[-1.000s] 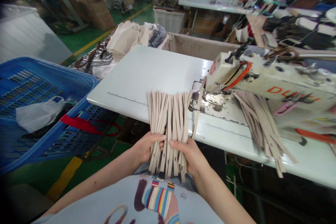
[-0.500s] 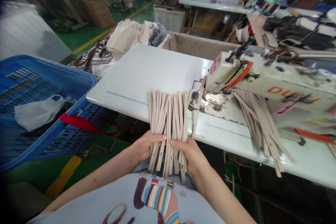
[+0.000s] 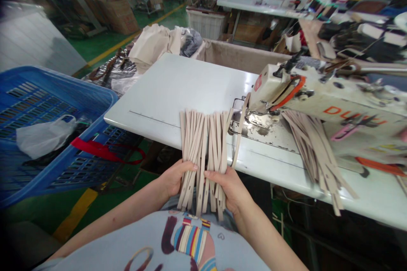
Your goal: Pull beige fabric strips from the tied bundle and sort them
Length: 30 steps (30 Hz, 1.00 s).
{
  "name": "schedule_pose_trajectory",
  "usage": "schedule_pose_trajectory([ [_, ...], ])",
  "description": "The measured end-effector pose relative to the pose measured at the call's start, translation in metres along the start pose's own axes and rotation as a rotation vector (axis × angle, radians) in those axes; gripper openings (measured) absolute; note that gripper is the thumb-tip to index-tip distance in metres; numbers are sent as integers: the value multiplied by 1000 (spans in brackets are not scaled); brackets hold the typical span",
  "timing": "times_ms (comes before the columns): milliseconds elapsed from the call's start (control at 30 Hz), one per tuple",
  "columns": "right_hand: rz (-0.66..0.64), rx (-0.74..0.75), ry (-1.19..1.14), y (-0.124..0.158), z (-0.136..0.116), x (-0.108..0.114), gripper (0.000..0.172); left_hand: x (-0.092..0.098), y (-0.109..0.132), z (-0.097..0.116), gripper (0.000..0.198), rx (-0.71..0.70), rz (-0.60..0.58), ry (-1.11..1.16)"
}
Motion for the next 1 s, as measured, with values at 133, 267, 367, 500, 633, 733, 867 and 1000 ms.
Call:
schedule_pose_trajectory([
  [133,2,-33,30,0,3,3,34,-5,-1,-5,26,42,-57,29],
  [267,5,-43,28,1,4,5,25,-8,0,-4,22,18,-98,31],
  [367,21,-66,13,1,6,7,23,-11,3,-1,30,4,-124,-13],
  [500,-40,-40,15,1,4,1,32,-16,5,3,28,-21,-155,-32],
  [633,-61,5,22,-1,2,-2,39,-11,6,1,36,-12,-81,-32],
  [733,-14,26,46,-2,2,0,40,-18,7,-2,47,-7,-122,-49],
  [867,8,51,67,-1,0,0,41,-19,5,-3,40,2,-122,-51],
  [1000,29,-25,42,0,4,5,27,-8,2,-2,32,-5,-60,-37],
])
Point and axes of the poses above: each hand's wrist, its own y-axis away from the middle knuckle, its own x-axis out of the back of the hand, z = x × y, the point moved 10 cm from there along -y, towards the middle knuckle, and after that the axes turned 15 degrees about y, right-handed, at the moved point
